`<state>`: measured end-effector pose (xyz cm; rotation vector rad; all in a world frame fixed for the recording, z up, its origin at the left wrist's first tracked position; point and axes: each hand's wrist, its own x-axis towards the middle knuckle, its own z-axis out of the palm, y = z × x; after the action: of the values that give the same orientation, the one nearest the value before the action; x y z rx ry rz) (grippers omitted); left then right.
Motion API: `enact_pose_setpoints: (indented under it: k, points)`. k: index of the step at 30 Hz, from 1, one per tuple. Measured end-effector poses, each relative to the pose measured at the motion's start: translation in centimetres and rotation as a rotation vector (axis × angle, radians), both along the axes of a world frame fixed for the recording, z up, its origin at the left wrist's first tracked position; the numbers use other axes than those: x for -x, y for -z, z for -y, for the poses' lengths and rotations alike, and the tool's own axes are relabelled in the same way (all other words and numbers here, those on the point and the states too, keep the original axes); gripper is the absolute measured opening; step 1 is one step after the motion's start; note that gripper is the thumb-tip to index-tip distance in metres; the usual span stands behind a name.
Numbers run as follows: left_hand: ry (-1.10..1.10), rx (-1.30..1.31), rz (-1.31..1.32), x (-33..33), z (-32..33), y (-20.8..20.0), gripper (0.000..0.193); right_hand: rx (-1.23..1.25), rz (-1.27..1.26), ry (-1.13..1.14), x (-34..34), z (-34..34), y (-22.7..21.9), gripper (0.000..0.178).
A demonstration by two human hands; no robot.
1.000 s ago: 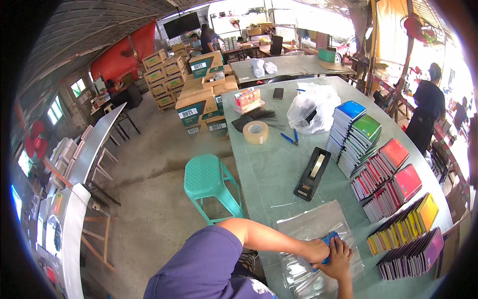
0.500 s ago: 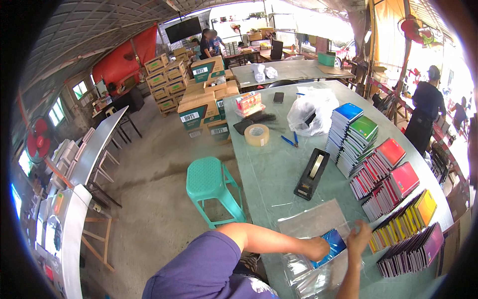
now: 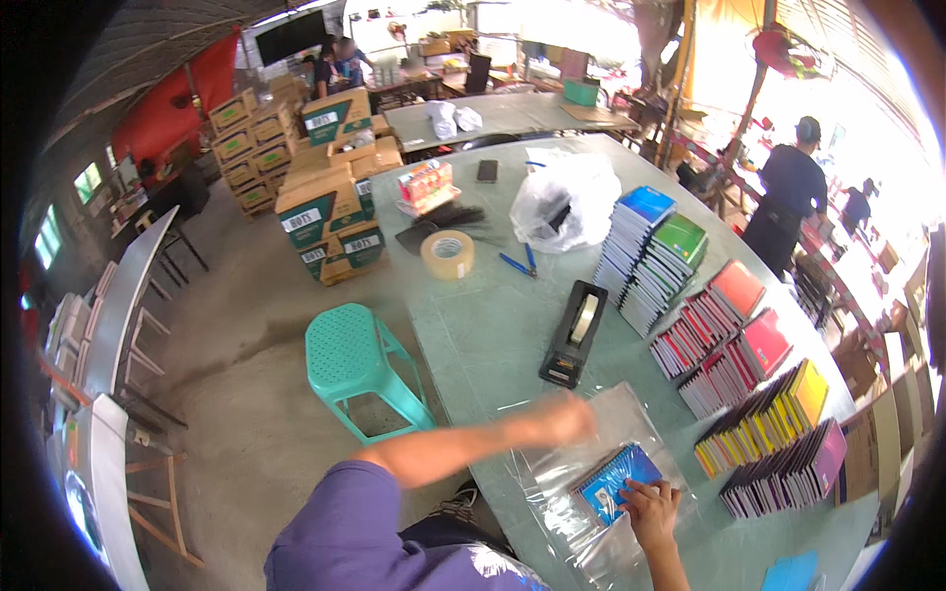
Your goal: The person repeatedly picks up small spiral-bound notebooks from stacks on a table, places them into clear plastic bags, and seals the bags using a tape dispenser. The person handles notebooks of various colors and stacks the sealed packages on the table.
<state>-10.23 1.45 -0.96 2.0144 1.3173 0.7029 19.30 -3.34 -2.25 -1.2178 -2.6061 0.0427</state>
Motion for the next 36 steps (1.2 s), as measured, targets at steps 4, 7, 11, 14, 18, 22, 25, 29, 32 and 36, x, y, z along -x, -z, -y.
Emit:
enact_pose_setpoints:
  k: [4,7,11,14,18,22,25,29,32,36]
  points:
    - [-0.580,0.048,0.044,7.9,-4.4,0.4,0.042,0.059,-0.093,0.086,0.1,0.8,0.6,0.015]
    - [-0.632,-0.097,0.394,8.2,-7.7,4.8,0.051,0.219,-0.043,0.167,0.9,-0.4,0.6,0.035]
    - [-0.723,0.248,0.473,5.7,-9.3,4.9,0.044,0.062,-0.073,0.303,3.1,0.3,0.6,0.021]
    - [-0.742,0.283,0.557,5.6,-9.5,4.4,0.035,0.143,-0.065,0.312,3.0,0.7,0.5,0.034]
    - [-0.916,-0.538,0.296,4.0,-8.8,3.2,0.029,0.171,-0.020,0.403,2.8,1.2,1.2,0.068]
    - [-0.673,0.410,1.034,2.2,-4.6,1.9,0.020,0.278,-0.083,0.454,1.9,1.2,1.1,0.088]
    - [-0.683,0.398,0.632,2.9,-2.9,4.1,0.022,0.357,-0.200,0.454,1.6,1.8,1.1,0.094]
    - [-0.222,0.164,-0.489,8.6,-3.8,1.9,0.023,0.501,-0.224,0.429,3.1,1.2,0.7,0.102]
    - [0.170,0.330,-0.010,0.6,-2.2,-3.3,0.029,0.474,-0.211,0.434,2.9,1.2,0.5,0.104]
    - [0.455,0.250,-0.244,-8.8,-2.0,-3.2,0.030,0.467,-0.244,0.458,2.5,1.4,0.5,0.106]
